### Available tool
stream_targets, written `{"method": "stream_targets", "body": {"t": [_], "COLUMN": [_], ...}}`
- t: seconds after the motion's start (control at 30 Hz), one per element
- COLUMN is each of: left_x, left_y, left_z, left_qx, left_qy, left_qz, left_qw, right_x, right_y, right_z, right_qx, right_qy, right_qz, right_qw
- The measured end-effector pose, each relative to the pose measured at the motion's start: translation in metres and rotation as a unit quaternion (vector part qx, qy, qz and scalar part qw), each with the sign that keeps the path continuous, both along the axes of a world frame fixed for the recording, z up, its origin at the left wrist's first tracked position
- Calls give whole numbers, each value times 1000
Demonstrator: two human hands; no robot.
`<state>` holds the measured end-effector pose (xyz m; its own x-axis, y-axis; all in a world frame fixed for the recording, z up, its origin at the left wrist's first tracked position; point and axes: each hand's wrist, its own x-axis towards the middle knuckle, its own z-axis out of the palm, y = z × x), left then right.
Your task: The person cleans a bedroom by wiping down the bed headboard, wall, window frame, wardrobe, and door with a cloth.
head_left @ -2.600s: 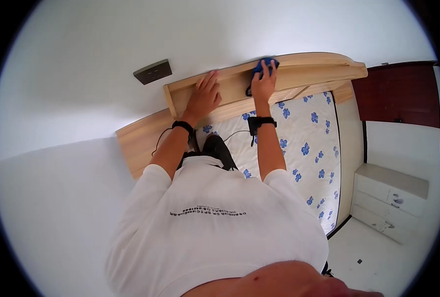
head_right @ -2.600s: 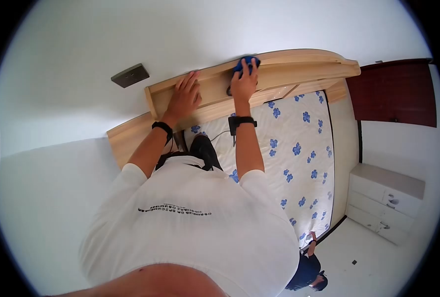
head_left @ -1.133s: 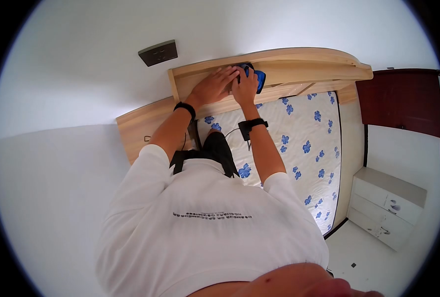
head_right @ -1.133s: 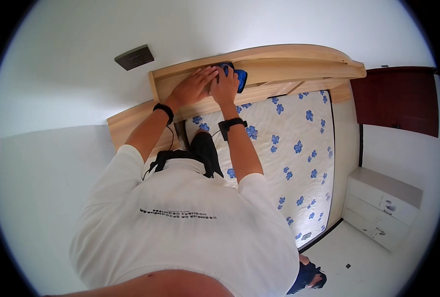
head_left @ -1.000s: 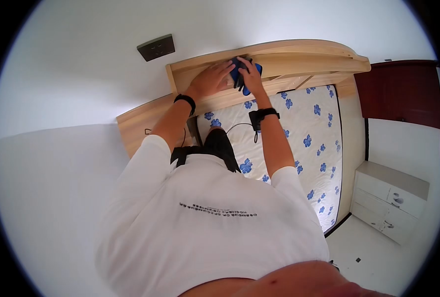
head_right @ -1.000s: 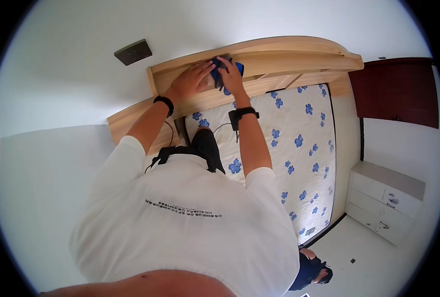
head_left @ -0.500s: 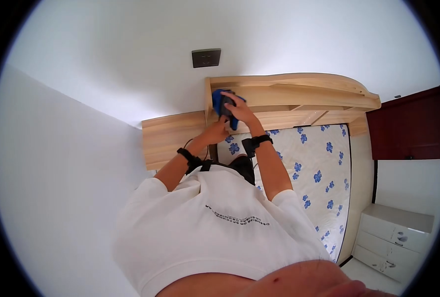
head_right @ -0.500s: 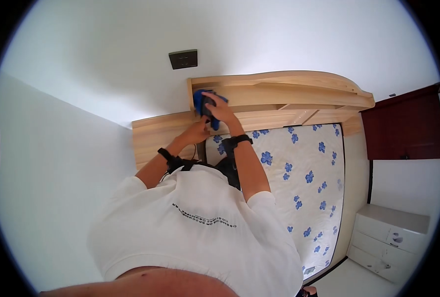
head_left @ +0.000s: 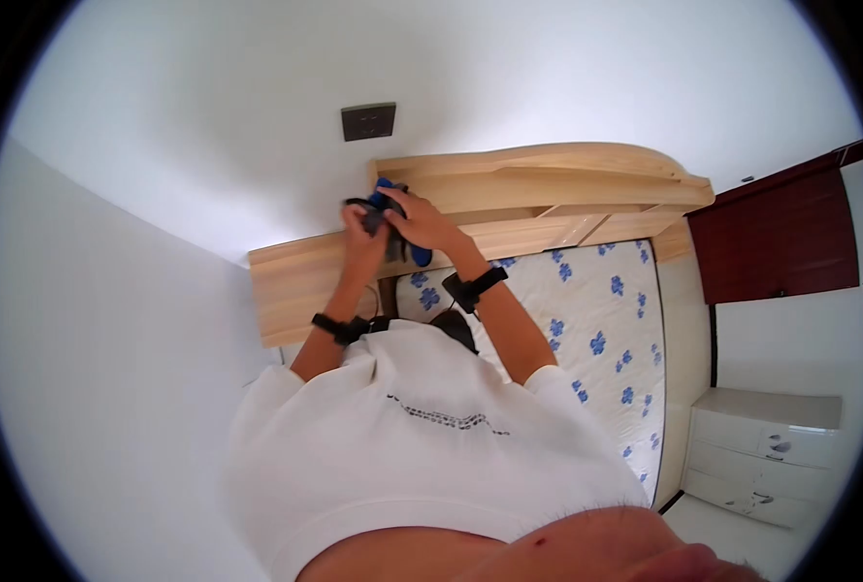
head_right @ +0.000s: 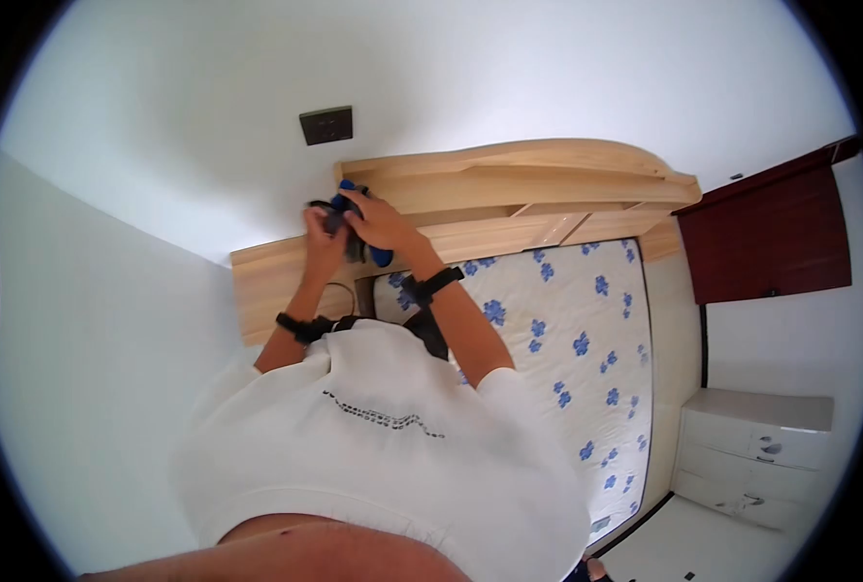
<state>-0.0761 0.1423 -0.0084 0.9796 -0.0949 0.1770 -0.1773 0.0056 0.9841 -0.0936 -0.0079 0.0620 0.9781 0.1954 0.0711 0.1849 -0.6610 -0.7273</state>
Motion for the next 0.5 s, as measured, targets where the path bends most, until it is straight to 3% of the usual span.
{"method": "stream_targets", "body": {"t": [0.03,0.07,0.1,0.2,0.33,0.47,0.5], "left_x": [-6,-3,2,31,68,82,74], "left_y": [7,12,14,21,12,0,-2], "left_z": [42,54,53,47,15,-31,-26], "left_qx": [25,80,79,142,161,236,242], "left_qy": [18,-1,3,-174,-177,-14,-15], "left_qz": [38,79,81,121,133,-63,-66], "left_qw": [999,994,994,967,962,970,968], "right_x": [4,5,7,16,41,40,37], "right_y": [0,2,6,25,25,16,14], "right_z": [8,21,17,-4,-20,-33,-36], "right_qx": [26,-32,-33,-10,-43,21,26], "right_qy": [-21,-8,-5,-88,-116,-134,-134], "right_qz": [-6,-5,-2,3,-74,-78,-82], "right_qw": [999,999,999,996,990,988,987]}}
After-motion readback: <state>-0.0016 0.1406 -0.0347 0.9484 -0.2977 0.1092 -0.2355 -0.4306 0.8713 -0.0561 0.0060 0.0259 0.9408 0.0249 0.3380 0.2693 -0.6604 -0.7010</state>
